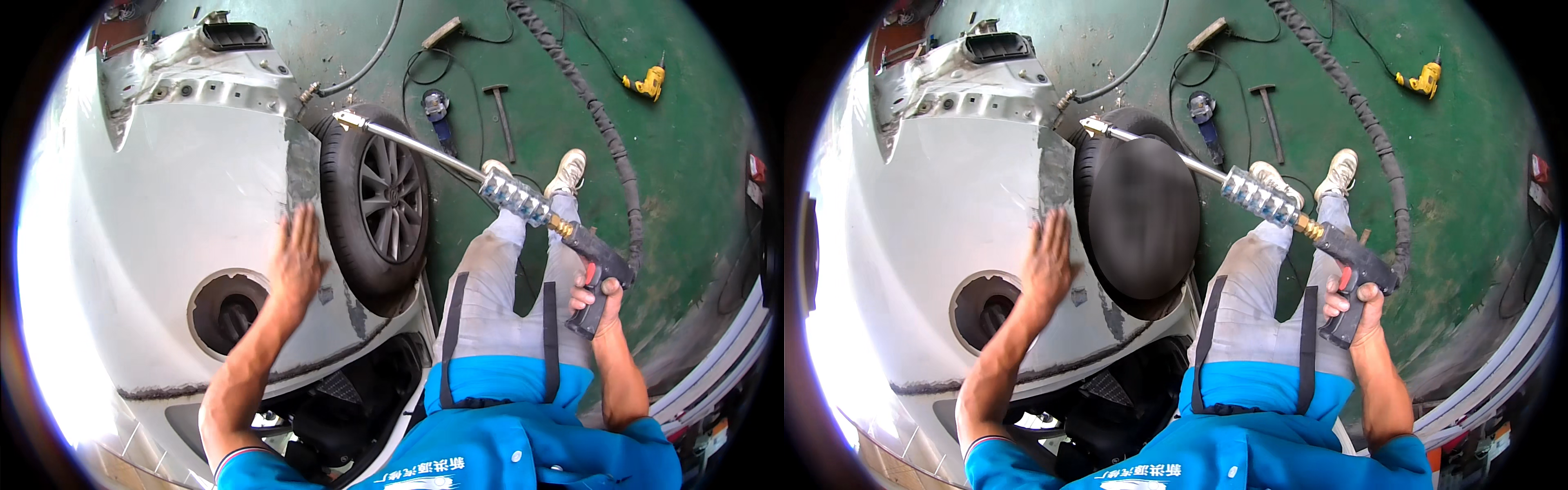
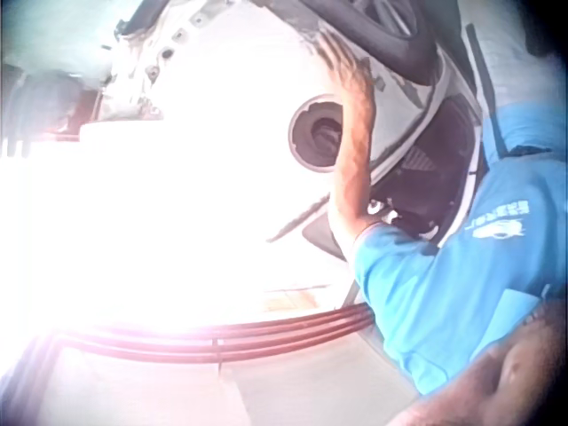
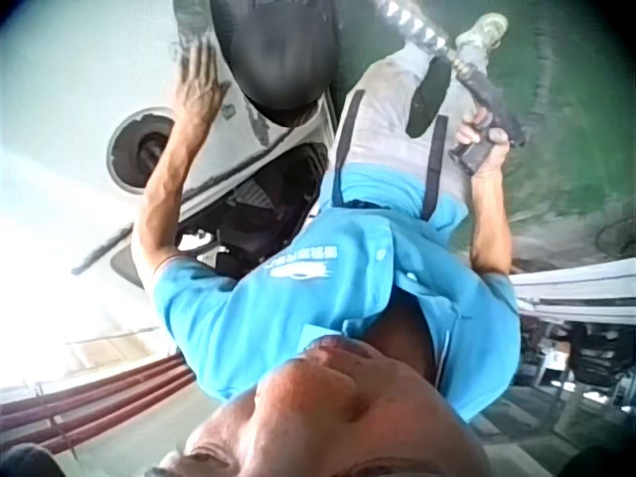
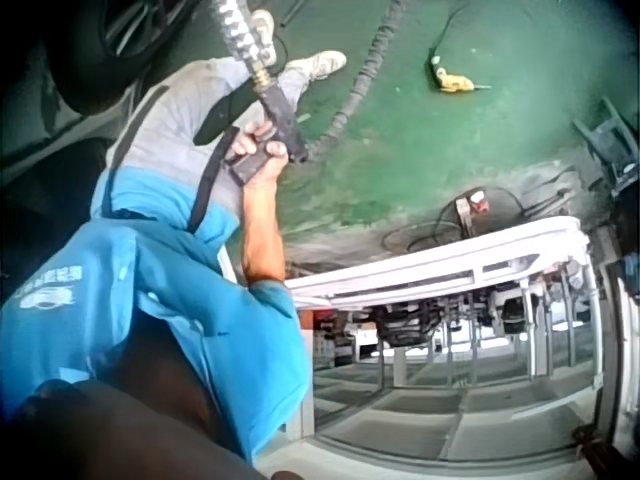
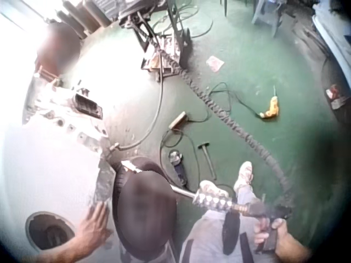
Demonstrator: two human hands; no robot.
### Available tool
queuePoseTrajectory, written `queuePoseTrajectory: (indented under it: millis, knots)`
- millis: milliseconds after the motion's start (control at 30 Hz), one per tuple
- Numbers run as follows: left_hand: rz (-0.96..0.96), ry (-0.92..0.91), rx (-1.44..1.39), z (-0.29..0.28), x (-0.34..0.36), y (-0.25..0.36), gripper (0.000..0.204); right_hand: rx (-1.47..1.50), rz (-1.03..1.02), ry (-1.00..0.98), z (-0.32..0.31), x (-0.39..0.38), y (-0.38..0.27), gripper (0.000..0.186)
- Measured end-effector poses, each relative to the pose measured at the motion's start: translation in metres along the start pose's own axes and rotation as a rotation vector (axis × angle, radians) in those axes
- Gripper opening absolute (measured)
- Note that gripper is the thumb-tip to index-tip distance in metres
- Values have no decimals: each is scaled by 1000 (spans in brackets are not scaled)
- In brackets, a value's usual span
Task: The person uses a hammer to tap and shape the front fender of a white car, then switches to an angle grinder to smooth the surface, and finally uses a pneumatic die grinder to further refine the area. The work is performed in a workshop setting with tools visible on the floor.
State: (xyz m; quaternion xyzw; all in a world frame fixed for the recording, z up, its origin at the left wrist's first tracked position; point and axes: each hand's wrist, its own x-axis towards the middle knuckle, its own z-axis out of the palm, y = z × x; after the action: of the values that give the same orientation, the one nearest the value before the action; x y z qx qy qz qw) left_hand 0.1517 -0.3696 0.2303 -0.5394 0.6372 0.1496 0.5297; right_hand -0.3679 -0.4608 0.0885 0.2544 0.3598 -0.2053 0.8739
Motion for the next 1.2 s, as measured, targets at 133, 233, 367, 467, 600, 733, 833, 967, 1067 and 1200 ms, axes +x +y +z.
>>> queuePoseTrajectory:
  millis: [133,233,367,467,600,733,833,967,1067,1200]
  knots:
    - [59,6,-34,24,-48,29,96,52,26,-23,22,-15,19,54]
    - [29,-9,56,8,-18,26,97,171,52,-48,26,-23,30,73]
    - [-213,106,146,31,42,15,95,208,83,-45,45,-40,43,76]
    - [-250,64,111,32,37,37,74,179,59,-40,61,-59,40,61]
    - [-300,25,-249,40,14,87,63,145,54,-119,73,-83,47,50]
    - [-397,93,-133,47,18,71,62,94,-11,-124,81,-94,47,62]
    - [-331,105,33,26,36,24,63,60,-69,-127,94,-99,30,69]
    - [-321,66,91,39,55,17,62,66,-89,-147,108,-86,31,59]
    - [-351,30,98,22,69,24,61,59,-96,-133,119,-86,9,63]
    - [-320,67,71,35,64,25,58,134,-39,-123,120,-73,-18,73]
